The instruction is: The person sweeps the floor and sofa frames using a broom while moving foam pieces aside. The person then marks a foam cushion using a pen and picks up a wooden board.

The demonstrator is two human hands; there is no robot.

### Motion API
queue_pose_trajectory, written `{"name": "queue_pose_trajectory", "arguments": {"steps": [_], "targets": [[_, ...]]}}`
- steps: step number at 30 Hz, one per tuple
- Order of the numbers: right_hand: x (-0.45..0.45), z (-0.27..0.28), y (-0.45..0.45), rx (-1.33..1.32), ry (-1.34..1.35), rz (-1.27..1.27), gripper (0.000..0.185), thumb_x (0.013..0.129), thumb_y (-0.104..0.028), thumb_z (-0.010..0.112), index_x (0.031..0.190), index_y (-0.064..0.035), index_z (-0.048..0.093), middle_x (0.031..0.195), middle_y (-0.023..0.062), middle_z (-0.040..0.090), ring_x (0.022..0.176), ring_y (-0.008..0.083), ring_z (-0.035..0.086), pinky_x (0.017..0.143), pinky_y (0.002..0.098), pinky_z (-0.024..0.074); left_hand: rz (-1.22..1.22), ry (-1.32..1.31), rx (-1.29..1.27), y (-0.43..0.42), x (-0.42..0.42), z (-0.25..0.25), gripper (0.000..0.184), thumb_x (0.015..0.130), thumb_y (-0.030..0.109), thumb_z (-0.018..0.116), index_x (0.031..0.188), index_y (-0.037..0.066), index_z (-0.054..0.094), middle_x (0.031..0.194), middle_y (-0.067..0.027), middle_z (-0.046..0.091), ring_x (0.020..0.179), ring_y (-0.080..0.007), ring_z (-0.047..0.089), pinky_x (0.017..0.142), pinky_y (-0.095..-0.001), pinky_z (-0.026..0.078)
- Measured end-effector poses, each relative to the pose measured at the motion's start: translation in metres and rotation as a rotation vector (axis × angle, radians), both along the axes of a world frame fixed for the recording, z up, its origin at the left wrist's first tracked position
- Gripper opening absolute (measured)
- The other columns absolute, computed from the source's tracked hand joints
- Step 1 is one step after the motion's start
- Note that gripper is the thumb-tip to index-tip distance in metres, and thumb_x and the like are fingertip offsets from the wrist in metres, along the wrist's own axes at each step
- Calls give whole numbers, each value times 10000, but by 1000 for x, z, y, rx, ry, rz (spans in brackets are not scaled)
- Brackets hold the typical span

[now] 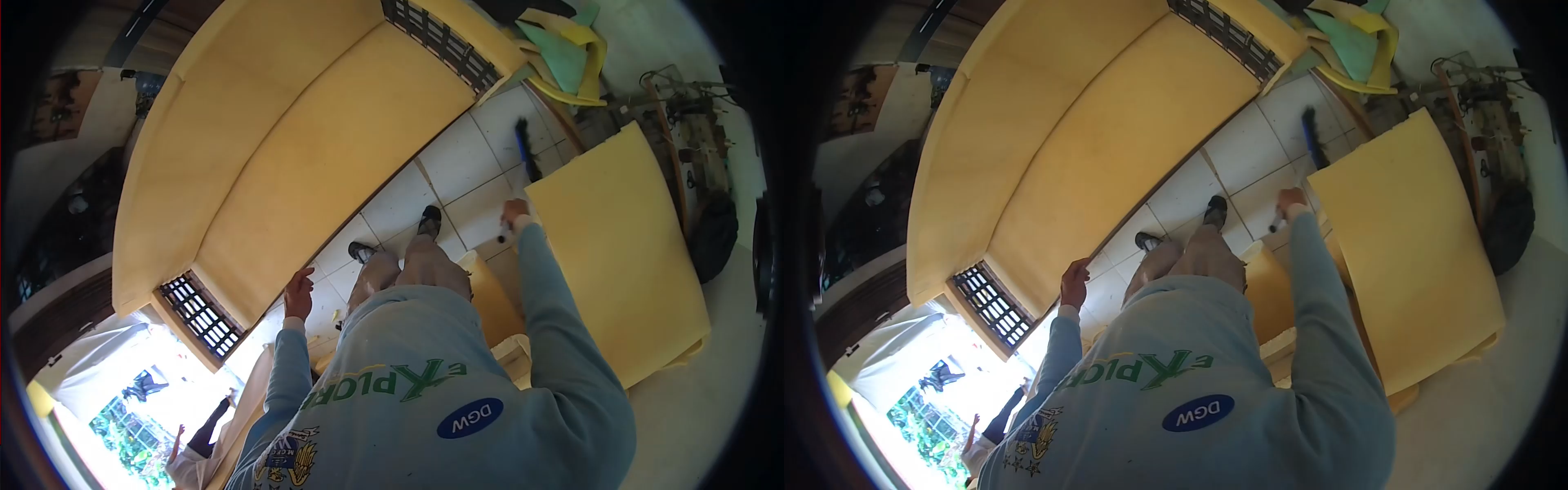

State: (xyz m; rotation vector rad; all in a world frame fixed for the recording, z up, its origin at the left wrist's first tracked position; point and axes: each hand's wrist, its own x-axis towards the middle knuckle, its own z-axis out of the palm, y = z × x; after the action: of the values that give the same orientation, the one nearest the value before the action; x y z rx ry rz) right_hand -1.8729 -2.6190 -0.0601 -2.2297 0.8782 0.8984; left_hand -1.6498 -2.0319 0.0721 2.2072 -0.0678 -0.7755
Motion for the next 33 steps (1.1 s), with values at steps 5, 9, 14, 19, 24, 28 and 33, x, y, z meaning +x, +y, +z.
{"name": "queue_pose_trajectory", "arguments": {"steps": [5,9,14,19,24,28,33], "targets": [[7,-11,131,100,-148,832,266,807,-272,654,787,-12,706,804,148,700,649,274,688,566,378,536,69,-62,262,-25,-9,38,313,909,46,383,1083,62,644,605,-61,556,580,-152,582,575,-317,509],[1,127,142,1034,367,-737,247,848,-220,578,901,8,656,636,78,587,488,174,560,449,324,477,379,353,-2,41,-18,-52,423,859,-82,456,1269,18,483,958,-184,650,769,-234,688,610,-328,574],[-31,205,125,907,125,-766,267,894,-209,536,1017,17,610,664,70,549,482,137,520,414,302,448,74,434,318,5,0,-27,574,757,30,738,1280,13,503,980,-186,685,754,-226,682,641,-319,556],[-55,266,117,658,-59,-1096,392,914,-195,520,1250,6,508,759,91,575,502,138,542,424,303,462,-136,356,293,-49,44,-24,525,761,111,753,1234,25,542,802,-108,704,692,-160,654,667,-309,532],[-39,184,124,395,-337,-1445,482,939,-189,504,1395,-69,401,837,133,621,480,147,531,421,304,456,-357,267,215,-92,115,-50,336,852,118,581,1183,62,586,790,-92,674,707,-149,630,662,-304,521],[-6,110,135,286,-426,-1667,452,961,-222,486,1380,-69,407,812,128,605,478,145,505,415,296,440,-525,319,201,-121,199,-48,306,878,84,471,1153,58,602,754,-67,628,677,-144,602,641,-293,530],[14,60,227,497,-576,-2178,249,965,-232,473,1096,-28,528,701,88,556,431,131,434,403,279,410,-583,328,197,-146,320,-63,267,928,74,455,1151,63,602,692,-34,577,623,-127,567,581,-282,519]]}}
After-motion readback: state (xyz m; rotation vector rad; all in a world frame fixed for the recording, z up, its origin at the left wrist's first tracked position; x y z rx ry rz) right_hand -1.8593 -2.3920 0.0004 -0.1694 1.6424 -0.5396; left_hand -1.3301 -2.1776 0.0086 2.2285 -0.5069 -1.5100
